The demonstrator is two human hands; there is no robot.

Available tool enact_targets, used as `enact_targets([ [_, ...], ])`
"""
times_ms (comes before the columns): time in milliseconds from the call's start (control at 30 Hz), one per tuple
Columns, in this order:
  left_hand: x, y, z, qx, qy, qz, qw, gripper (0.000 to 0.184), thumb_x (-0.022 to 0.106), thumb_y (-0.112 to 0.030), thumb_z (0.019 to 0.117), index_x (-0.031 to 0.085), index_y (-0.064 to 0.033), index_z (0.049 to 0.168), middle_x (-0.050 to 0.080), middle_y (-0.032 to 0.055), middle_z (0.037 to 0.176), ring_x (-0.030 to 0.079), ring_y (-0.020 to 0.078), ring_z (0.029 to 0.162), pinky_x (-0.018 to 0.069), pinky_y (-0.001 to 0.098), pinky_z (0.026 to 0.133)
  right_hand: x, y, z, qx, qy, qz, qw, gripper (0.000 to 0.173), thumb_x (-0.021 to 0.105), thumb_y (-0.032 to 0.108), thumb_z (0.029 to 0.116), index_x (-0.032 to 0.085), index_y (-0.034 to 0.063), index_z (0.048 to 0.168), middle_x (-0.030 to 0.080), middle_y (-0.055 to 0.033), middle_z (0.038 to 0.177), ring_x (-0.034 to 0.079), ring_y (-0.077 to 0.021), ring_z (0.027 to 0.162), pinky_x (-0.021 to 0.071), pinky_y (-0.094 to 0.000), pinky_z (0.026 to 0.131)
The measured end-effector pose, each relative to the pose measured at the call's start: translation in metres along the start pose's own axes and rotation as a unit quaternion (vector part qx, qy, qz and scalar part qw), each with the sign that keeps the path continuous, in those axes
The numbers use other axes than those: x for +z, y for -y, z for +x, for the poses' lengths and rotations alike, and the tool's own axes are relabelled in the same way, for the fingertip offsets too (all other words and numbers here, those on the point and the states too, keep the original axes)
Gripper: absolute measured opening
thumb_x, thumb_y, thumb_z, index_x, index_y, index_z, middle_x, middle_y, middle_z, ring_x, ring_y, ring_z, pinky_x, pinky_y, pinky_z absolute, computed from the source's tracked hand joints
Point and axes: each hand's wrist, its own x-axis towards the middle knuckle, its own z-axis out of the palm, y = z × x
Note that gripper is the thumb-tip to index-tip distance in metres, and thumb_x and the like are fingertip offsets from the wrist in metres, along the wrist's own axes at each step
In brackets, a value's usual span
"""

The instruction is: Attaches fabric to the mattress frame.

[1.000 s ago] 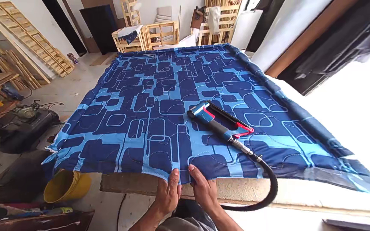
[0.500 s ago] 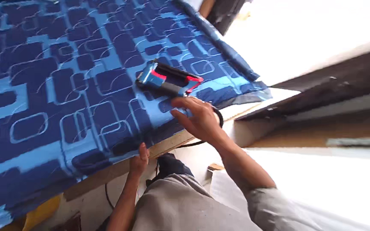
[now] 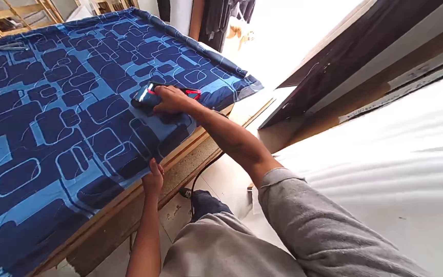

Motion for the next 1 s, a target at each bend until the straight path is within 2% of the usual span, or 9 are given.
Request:
enact_targets([
  [100, 0.001, -0.002, 0.006, 0.003, 0.011, -0.009, 1.0, 0.041, 0.037, -0.027, 0.1113, 0.062, 0.0044, 0.101, 0.059, -0.0018, 0.066, 0.06, 0.0064, 0.056, 0.0577, 0.0273, 0.062, -0.03, 0.019, -0.077, 0.014, -0.061, 0.128, 0.99, 0.051, 0.075, 0.034, 0.0866, 0.064, 0.0091, 0.13, 0.071, -0.0118, 0.108, 0.069, -0.0269, 0.096, 0.0564, -0.054, 0.084],
  [200, -0.001, 0.005, 0.006, 0.004, 0.011, -0.018, 1.0, 0.043, 0.037, -0.024, 0.1106, 0.064, 0.0052, 0.094, 0.062, 0.0007, 0.067, 0.061, 0.0087, 0.06, 0.058, 0.03, 0.065, -0.034, 0.03, -0.172, -0.021, -0.105, 0.294, 0.95, 0.05, 0.067, 0.032, 0.0891, 0.056, 0.0123, 0.133, 0.07, -0.0052, 0.09, 0.065, -0.0158, 0.061, 0.0573, -0.0365, 0.05],
  [233, -0.001, 0.006, 0.007, 0.008, 0.007, -0.015, 1.0, 0.043, 0.037, -0.024, 0.1105, 0.065, 0.0052, 0.095, 0.062, 0.0014, 0.068, 0.062, 0.0092, 0.06, 0.0583, 0.0305, 0.065, -0.027, 0.031, -0.2, -0.043, -0.138, 0.301, 0.943, 0.05, 0.07, 0.037, 0.0883, 0.057, 0.0137, 0.131, 0.068, -0.0003, 0.089, 0.063, -0.0103, 0.061, 0.0562, -0.0317, 0.05],
  [300, 0.004, 0.008, 0.011, 0.026, -0.01, -0.009, 1.0, 0.042, 0.039, -0.025, 0.11, 0.065, 0.005, 0.095, 0.063, 0.0022, 0.067, 0.063, 0.0094, 0.06, 0.0587, 0.031, 0.064, -0.003, 0.03, -0.242, -0.101, -0.209, 0.277, 0.932, 0.058, 0.081, 0.042, 0.0854, 0.061, 0.0098, 0.128, 0.07, 0.0035, 0.098, 0.066, -0.0026, 0.08, 0.0599, -0.0251, 0.069],
  [367, 0.008, 0.012, 0.01, 0.041, -0.03, 0.005, 0.999, 0.042, 0.04, -0.026, 0.1095, 0.065, 0.0039, 0.094, 0.063, 0.0014, 0.066, 0.063, 0.0088, 0.059, 0.0582, 0.0305, 0.064, 0.036, 0.025, -0.264, -0.137, -0.259, 0.21, 0.933, 0.057, 0.082, 0.032, 0.0844, 0.067, 0.0011, 0.129, 0.075, -0.0069, 0.104, 0.071, -0.0069, 0.092, 0.061, -0.0266, 0.081],
  [467, 0.007, 0.015, 0.011, 0.044, -0.049, 0.041, 0.997, 0.041, 0.043, -0.028, 0.1088, 0.066, 0.0029, 0.095, 0.063, 0.0013, 0.067, 0.062, 0.0091, 0.059, 0.0579, 0.0308, 0.063, 0.104, 0.011, -0.26, -0.151, -0.27, 0.194, 0.931, 0.057, 0.079, 0.026, 0.0833, 0.066, -0.0067, 0.128, 0.075, -0.018, 0.105, 0.073, -0.0165, 0.093, 0.0611, -0.0316, 0.08],
  [633, 0.007, 0.012, 0.009, 0.003, -0.057, -0.01, 0.998, 0.028, 0.047, -0.024, 0.1072, 0.062, -0.0008, 0.101, 0.062, -0.0045, 0.066, 0.061, 0.0049, 0.056, 0.0568, 0.0252, 0.059, 0.197, -0.015, -0.231, -0.149, -0.295, 0.387, 0.861, 0.035, 0.077, 0.022, 0.0861, 0.071, -0.0029, 0.11, 0.075, -0.0159, 0.109, 0.073, -0.0181, 0.102, 0.0625, -0.0377, 0.088],
  [733, 0.008, 0.006, 0.007, -0.012, -0.067, -0.044, 0.997, 0.023, 0.048, -0.021, 0.1063, 0.061, -0.0053, 0.096, 0.059, -0.0081, 0.063, 0.058, 0.0024, 0.055, 0.0543, 0.0228, 0.057, 0.223, -0.012, -0.221, -0.163, -0.314, 0.415, 0.838, 0.042, 0.078, 0.024, 0.0867, 0.07, -0.0041, 0.118, 0.074, -0.0172, 0.11, 0.073, -0.0186, 0.102, 0.0621, -0.0366, 0.089],
  [1000, 0.008, 0.0, 0.004, 0.037, -0.085, 0.006, 0.996, 0.018, 0.052, -0.021, 0.1065, 0.062, -0.0061, 0.108, 0.061, -0.0096, 0.073, 0.062, -0.0008, 0.067, 0.0575, 0.0233, 0.068, 0.249, -0.01, -0.2, -0.183, -0.329, 0.392, 0.839, 0.049, 0.077, 0.028, 0.0878, 0.067, -0.0079, 0.121, 0.072, -0.0225, 0.113, 0.073, -0.0211, 0.102, 0.0612, -0.034, 0.088],
])
